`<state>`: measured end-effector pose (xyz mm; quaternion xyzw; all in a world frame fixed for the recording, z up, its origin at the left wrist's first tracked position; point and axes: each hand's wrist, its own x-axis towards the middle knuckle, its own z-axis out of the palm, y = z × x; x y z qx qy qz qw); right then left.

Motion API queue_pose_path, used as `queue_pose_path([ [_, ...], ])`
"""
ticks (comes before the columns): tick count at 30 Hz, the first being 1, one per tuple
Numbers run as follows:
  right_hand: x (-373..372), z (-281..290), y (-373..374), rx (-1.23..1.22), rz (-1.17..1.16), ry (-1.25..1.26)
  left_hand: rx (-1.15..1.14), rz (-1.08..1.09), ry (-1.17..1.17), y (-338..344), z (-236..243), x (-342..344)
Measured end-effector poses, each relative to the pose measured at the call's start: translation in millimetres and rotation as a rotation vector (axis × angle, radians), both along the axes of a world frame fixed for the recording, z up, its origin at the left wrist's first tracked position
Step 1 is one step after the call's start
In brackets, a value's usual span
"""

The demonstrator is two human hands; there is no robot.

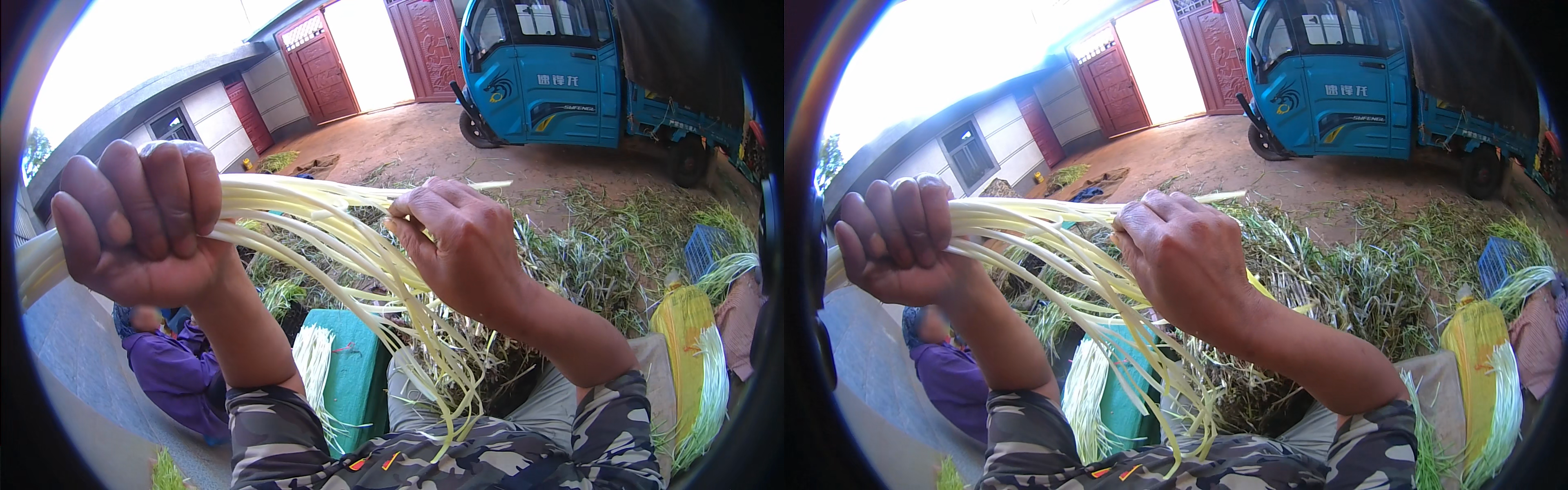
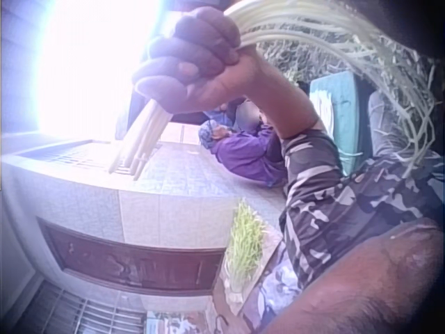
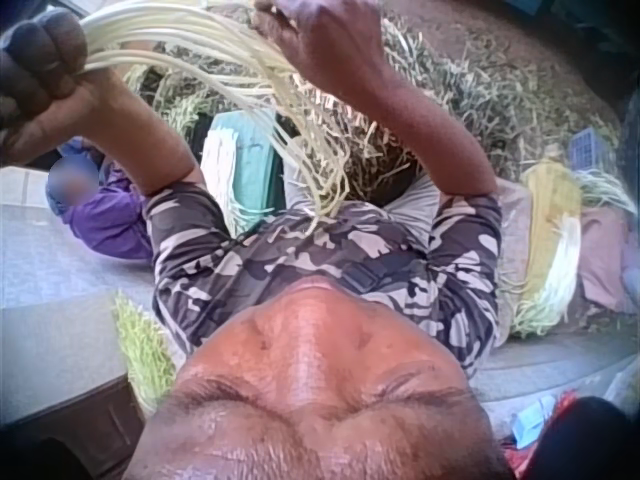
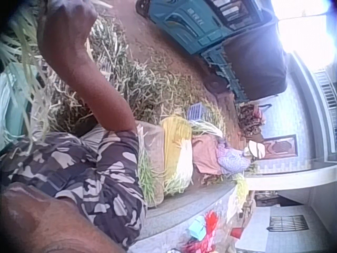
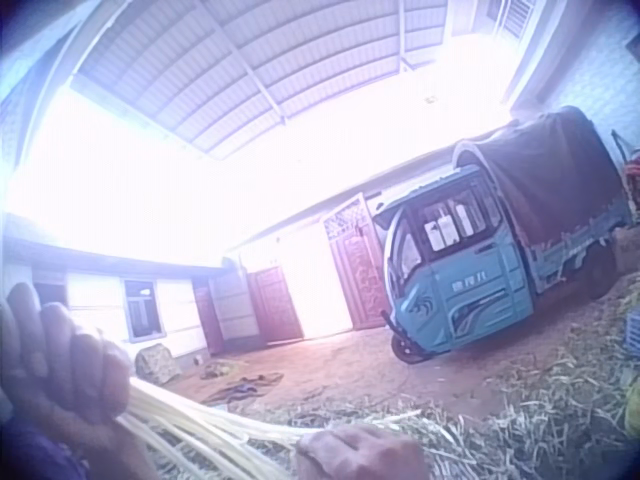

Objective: The person sits on the ground and repeatedly pulls long, thin strips from a pile of plant material, separating them by hand. The strips are gathered and placed into a growing bundle on a green block beside them.

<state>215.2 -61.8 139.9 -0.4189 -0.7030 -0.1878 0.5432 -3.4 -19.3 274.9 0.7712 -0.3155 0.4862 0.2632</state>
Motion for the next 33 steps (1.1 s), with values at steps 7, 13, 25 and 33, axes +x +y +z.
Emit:
queue_pose_path([
  [7, 1.9, -2.8, -1.1, -0.04, 0.124, 0.078, -0.051, -0.001, -0.053, 3.5, -3.8, -0.9],
  [13, 4.5, 1.3, -0.9, -0.034, 0.227, 0.03, -0.048, 0.004, -0.029, 8.0, -1.5, -1.6],
  [25, 31.5, 2.2, -18.3, -0.184, 0.189, -0.023, -0.231, 0.054, -0.177, 24.5, -9.8, -3.2],
  [33, 80.7, 21.5, -42.6, 0.038, 0.278, 0.211, -0.337, 0.242, -0.357, 49.7, 11.7, -42.8],
])
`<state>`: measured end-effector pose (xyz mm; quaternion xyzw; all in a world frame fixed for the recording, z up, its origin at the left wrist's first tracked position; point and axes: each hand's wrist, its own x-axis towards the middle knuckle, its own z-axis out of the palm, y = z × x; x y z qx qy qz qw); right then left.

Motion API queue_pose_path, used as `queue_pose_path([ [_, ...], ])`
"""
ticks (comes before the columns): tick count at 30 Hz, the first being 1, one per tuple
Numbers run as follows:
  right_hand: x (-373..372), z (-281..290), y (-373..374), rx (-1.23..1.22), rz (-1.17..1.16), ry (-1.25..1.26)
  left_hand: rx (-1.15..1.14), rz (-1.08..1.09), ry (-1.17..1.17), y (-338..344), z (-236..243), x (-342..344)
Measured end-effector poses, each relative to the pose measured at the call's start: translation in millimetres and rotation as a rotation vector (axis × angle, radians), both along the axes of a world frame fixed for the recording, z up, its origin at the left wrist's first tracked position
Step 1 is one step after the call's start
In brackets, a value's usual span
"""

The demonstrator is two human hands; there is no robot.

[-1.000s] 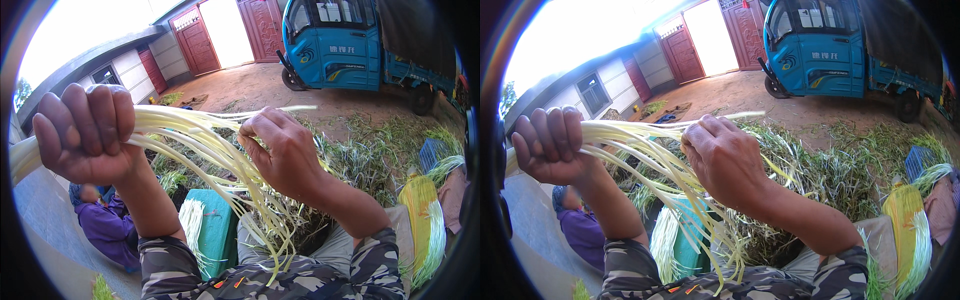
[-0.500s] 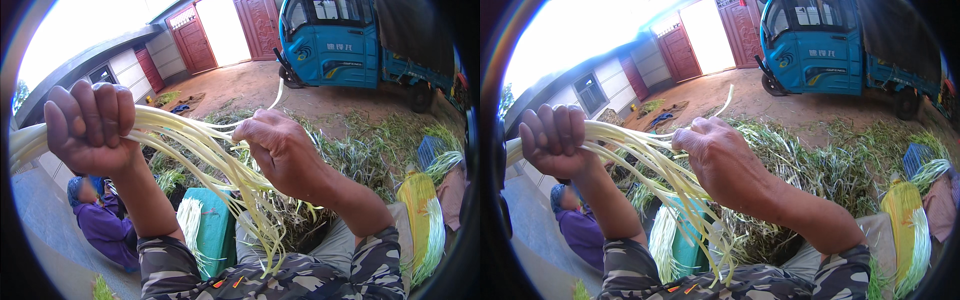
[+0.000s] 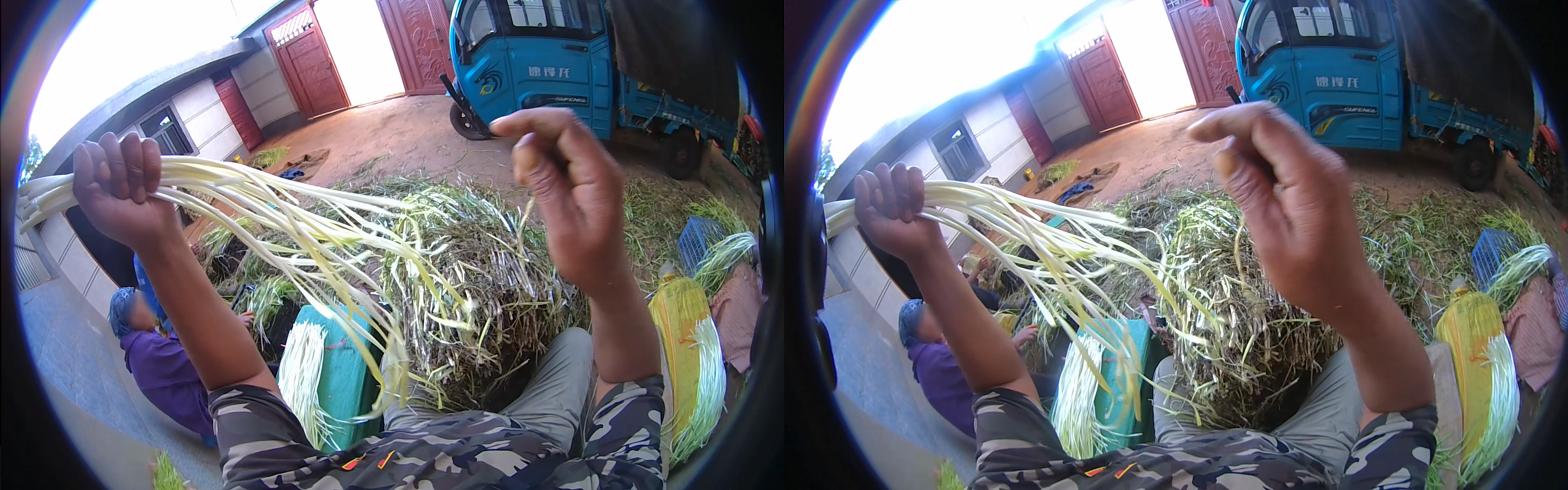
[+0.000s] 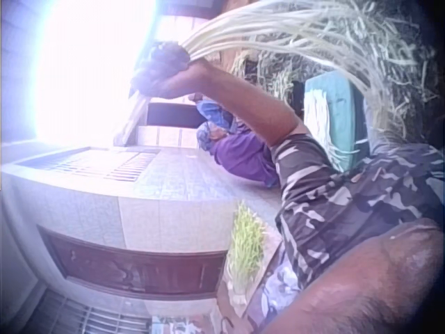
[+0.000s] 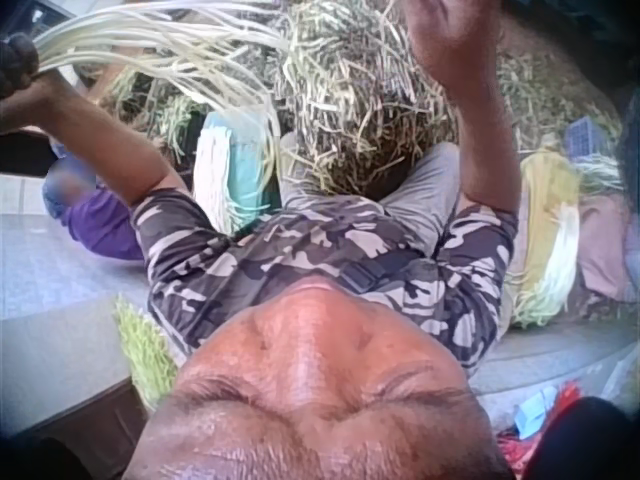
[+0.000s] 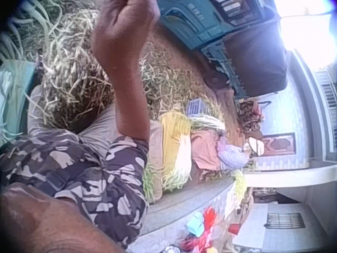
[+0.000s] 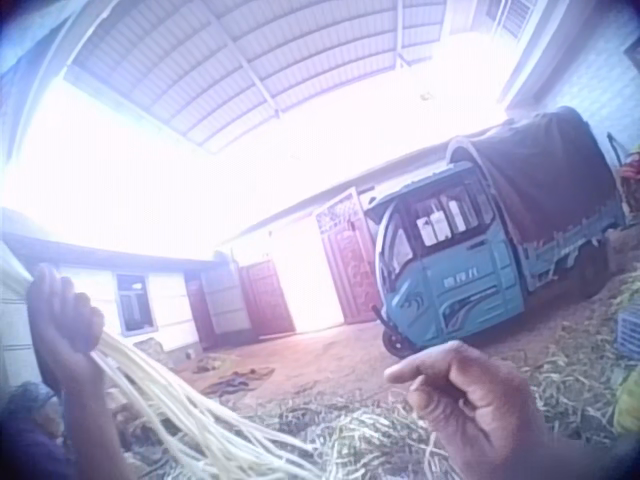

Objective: The person sits on the ground and repeatedly pulls long, thin strips from a pile of plant material, separating them by hand. The strips are gathered and placed into a growing bundle on a green block beside them.

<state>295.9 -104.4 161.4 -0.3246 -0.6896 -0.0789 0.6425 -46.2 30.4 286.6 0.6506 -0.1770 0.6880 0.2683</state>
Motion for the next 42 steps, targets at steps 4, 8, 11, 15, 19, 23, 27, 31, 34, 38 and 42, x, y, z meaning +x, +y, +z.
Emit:
queue_pose_path([
  [4, 11.6, 0.9, -7.3, 0.019, 0.031, 0.016, -0.006, 0.086, -0.053, 6.9, 10.6, -18.8],
  [8, 5.3, -3.1, -7.6, -0.101, -0.1, -0.317, -0.012, 0.153, -0.094, 7.5, 20.9, -31.4],
  [11, -2.7, -5.8, -8.4, -0.107, -0.11, -0.322, -0.018, 0.206, -0.13, 7.0, 27.8, -38.3],
  [15, -10.5, -8.0, -7.8, -0.163, -0.071, -0.28, 0.026, 0.199, -0.083, 5.4, 35.8, -47.2],
  [19, -16.9, -13.1, -1.5, -0.18, 0.015, -0.266, 0.041, 0.269, -0.112, 3.2, 39.3, -49.9],
  [23, -17.1, -18.6, 1.8, -0.218, 0.062, -0.269, 0.043, 0.278, -0.098, -0.5, 42.7, -48.6],
  [27, -19.2, -27.4, 4.6, -0.252, 0.099, -0.238, 0.024, 0.322, -0.162, -2.0, 45.6, -47.1],
  [31, -17.7, -36.3, 4.9, -0.317, 0.102, -0.239, 0.019, 0.308, -0.181, -6.6, 50.1, -40.2],
  [34, -18.5, -42.4, 7.9, -0.344, 0.098, -0.246, 0.023, 0.406, -0.302, -9.7, 51.0, -27.2],
  [38, -20.1, -47.9, 8.5, -0.406, 0.128, -0.233, 0.005, 0.486, -0.366, -14.7, 52.8, -16.1],
  [42, -20.0, -48.6, 4.7, -0.42, 0.129, -0.205, 0.03, 0.621, -0.41, -13.6, 53.7, -18.0],
])
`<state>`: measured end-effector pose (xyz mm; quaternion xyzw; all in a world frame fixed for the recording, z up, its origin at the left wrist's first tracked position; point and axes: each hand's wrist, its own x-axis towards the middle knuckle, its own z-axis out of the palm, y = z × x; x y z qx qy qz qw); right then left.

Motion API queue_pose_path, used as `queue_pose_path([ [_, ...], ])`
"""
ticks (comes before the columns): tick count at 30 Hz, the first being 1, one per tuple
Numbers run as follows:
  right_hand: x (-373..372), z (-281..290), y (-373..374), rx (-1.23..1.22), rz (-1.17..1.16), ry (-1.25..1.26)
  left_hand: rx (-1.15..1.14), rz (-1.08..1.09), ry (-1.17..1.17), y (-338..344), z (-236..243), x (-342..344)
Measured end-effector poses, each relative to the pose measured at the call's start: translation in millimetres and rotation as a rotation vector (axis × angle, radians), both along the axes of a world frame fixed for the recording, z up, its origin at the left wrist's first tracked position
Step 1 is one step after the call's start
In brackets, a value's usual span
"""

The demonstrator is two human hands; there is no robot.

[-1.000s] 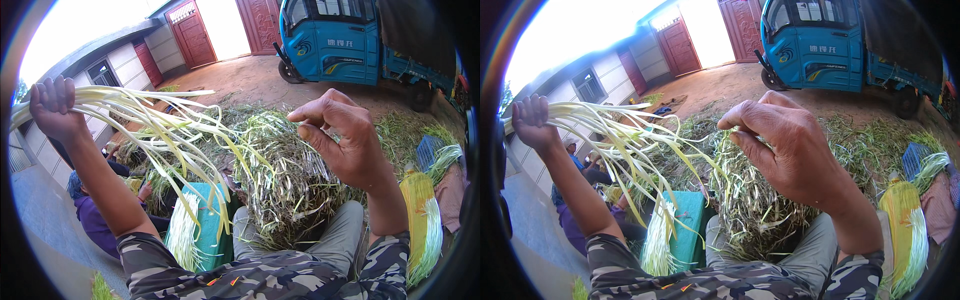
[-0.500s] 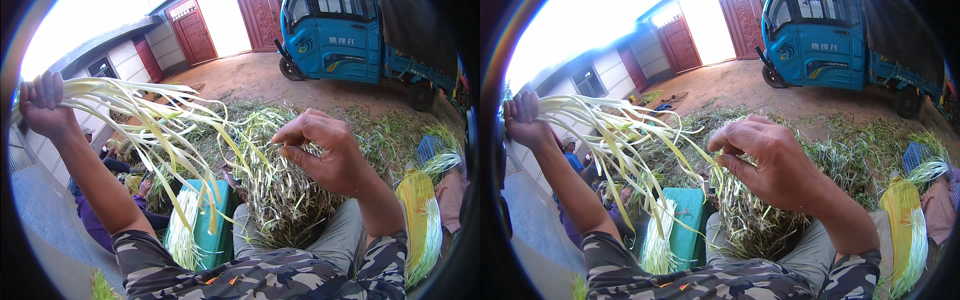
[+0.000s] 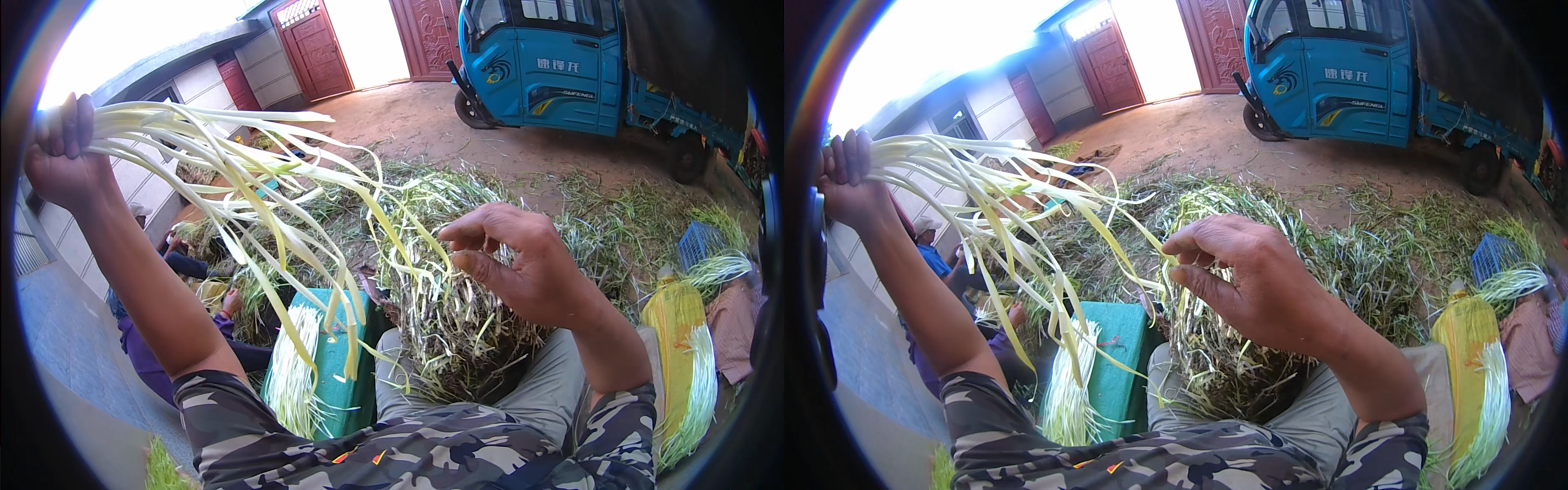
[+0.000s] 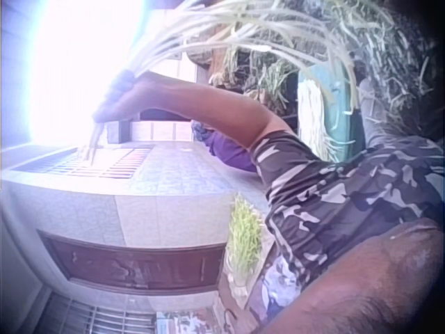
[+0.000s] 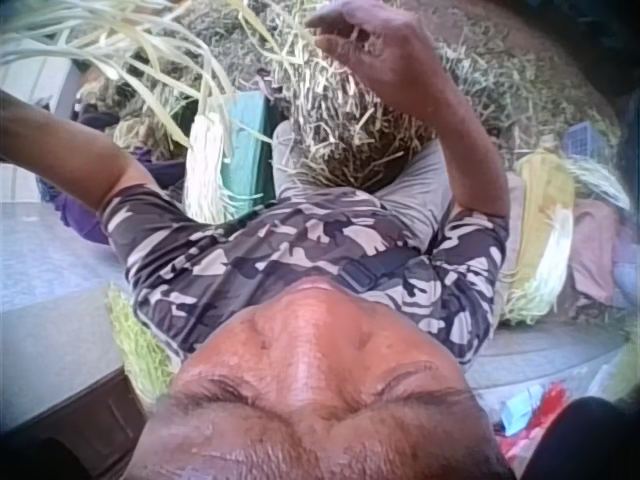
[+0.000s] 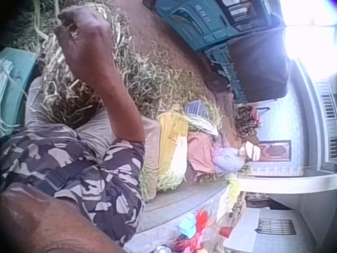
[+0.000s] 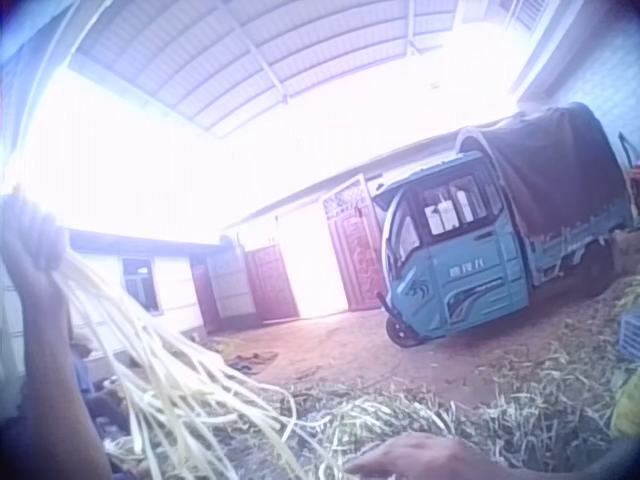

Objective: The person sits on the ground and repeatedly pulls long, thin strips from a pile of plant material, separating them by hand. The strips are gathered and placed into a growing bundle on a green block beside them.

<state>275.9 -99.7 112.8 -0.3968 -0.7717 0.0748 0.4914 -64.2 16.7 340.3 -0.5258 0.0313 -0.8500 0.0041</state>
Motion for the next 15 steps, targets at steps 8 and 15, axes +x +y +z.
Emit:
queue_pose_path([
  [8, 2.8, -0.3, -1.5, -0.023, -0.004, 0.015, 0.006, 0.055, -0.052, 7.4, 4.4, -10.0],
  [15, 5.1, -24.0, 7.9, -0.163, -0.061, 0.127, 0.13, 0.573, 0.247, 34.4, 20.2, -70.8],
])
